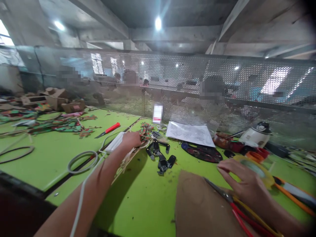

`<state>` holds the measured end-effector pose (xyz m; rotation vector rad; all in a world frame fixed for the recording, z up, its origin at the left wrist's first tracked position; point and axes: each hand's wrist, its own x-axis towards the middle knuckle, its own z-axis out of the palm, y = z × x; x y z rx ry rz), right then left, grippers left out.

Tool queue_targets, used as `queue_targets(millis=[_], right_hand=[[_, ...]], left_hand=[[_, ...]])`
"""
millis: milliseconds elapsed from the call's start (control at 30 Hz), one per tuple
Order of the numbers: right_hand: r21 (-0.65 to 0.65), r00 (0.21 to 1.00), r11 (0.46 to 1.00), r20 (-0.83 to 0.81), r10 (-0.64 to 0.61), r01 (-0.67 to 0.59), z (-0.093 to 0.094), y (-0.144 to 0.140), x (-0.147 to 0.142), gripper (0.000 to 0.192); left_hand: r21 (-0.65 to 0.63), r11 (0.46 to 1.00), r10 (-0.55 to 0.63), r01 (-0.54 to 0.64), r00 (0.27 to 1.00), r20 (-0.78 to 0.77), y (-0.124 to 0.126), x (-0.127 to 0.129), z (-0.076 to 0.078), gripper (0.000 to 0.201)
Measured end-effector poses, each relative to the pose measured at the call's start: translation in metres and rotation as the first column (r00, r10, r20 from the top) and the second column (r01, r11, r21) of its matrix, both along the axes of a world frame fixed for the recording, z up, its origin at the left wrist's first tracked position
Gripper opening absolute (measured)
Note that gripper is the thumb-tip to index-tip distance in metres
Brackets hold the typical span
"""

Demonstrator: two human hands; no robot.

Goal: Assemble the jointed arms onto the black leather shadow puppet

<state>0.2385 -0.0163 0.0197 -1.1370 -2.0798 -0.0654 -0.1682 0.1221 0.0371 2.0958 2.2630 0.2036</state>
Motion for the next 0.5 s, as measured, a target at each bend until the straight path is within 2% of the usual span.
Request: queue_targets(millis=[167,500], right_hand=[[0.001,0.995,0.998,-0.079,-0.062,0.062,-0.001,-0.011,0.006,0.007],[-0.004,0.974,0.985,-0.151,-0.169,0.170,-0.010,-0.010,0.019,0.014]], left_hand=[[0.003,0.998,0.055,-0.055,0.996,-0.069,0.009,-0.010,0.006,0.034],[0.057,0.992,0.121,-0.114,0.983,-0.140,0.013,-0.025,0.033,0.034]])
